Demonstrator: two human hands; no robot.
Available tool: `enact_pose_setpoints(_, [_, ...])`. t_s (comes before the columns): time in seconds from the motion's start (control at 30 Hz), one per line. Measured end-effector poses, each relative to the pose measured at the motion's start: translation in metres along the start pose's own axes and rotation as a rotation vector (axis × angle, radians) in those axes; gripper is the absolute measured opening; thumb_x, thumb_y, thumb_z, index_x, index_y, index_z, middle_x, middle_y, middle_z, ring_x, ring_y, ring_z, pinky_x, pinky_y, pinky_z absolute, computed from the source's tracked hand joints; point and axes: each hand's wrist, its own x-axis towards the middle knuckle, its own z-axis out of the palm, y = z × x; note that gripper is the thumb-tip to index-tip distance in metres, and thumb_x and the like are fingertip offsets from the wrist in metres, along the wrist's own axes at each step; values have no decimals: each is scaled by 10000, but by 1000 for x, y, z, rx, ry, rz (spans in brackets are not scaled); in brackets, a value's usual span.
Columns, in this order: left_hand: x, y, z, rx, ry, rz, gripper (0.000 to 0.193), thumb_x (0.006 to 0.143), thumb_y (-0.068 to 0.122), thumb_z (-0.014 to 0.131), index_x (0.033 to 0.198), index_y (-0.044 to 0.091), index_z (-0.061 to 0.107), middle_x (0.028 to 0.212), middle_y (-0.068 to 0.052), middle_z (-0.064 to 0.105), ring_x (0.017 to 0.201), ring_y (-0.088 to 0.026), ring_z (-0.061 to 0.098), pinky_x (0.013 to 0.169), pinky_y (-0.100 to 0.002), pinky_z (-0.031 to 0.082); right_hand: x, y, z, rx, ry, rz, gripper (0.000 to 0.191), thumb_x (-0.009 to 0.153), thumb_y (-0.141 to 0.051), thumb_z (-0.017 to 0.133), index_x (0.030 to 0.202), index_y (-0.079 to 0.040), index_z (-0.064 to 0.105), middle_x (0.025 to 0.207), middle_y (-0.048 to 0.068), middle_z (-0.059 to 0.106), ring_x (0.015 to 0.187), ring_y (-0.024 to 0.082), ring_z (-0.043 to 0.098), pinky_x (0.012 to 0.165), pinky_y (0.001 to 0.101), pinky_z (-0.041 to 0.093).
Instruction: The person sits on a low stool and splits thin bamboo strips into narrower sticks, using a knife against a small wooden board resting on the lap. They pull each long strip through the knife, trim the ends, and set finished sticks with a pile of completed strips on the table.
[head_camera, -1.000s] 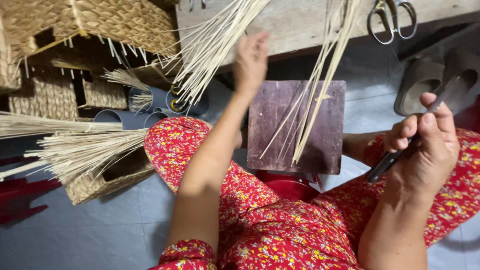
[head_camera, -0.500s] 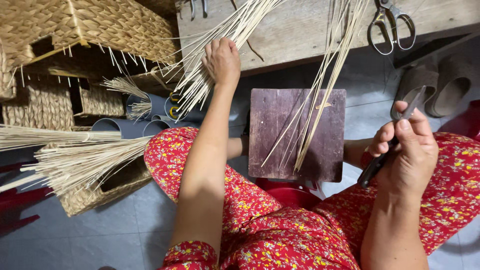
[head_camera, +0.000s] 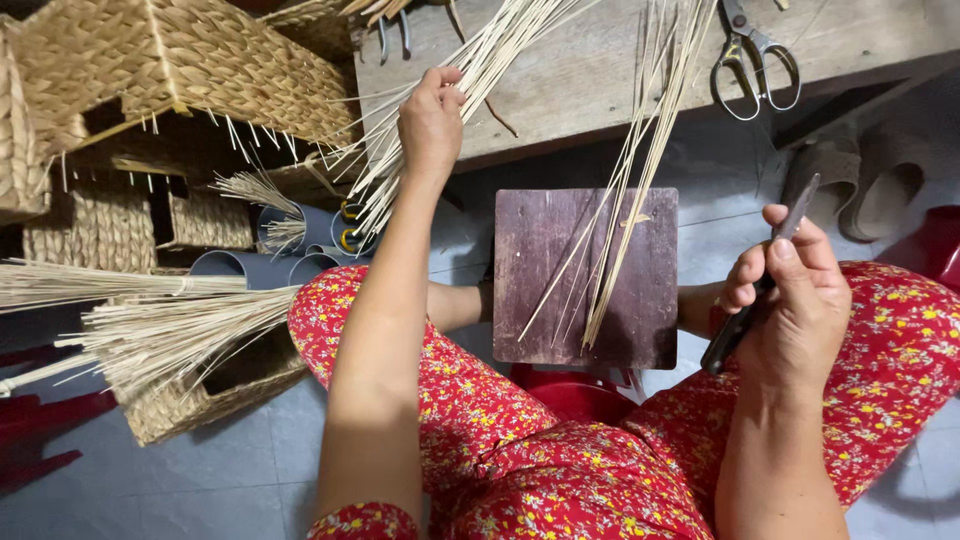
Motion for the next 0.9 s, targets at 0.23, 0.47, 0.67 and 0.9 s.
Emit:
enact_pose_setpoints(0.23, [-12, 22, -31, -64, -105, -244, 197, 988, 249, 684, 1029, 77, 771, 691, -55, 741, 580, -86, 669, 560, -292, 515, 0, 1, 7, -43, -29, 26, 321, 1119, -131, 608, 1414, -8, 590, 860, 62, 634, 657, 117, 559, 585, 240, 465])
enact_pose_setpoints(0.47, [-33, 65, -52, -704, -464, -516, 208, 1023, 252, 618, 1072, 68, 703, 716, -28, 692, 477, -64, 587, 417, -197, 420, 1, 9, 18, -135, -92, 123, 318, 1079, -131, 593, 1374, -12, 605, 799, 47, 616, 624, 98, 545, 572, 230, 463])
enact_pose_setpoints(0.67, [-103, 122, -44, -684, -722, -404, 200, 1032, 209, 637, 1115, 56, 735, 774, -1, 702, 553, -17, 553, 484, -187, 415, -7, 22, 32, -289, -255, 197, 462, 1031, -118, 585, 1477, -27, 508, 811, 38, 638, 654, 80, 553, 611, 217, 473])
enact_pose_setpoints(0.9, [-126, 151, -49, -443, -855, -117, 154, 1030, 222, 682, 1112, 138, 782, 750, -9, 763, 652, -32, 665, 571, -203, 496, -9, 40, 29, -253, -270, 195, 545, 1060, -132, 622, 1553, 33, 457, 873, 62, 651, 699, 100, 568, 642, 226, 478])
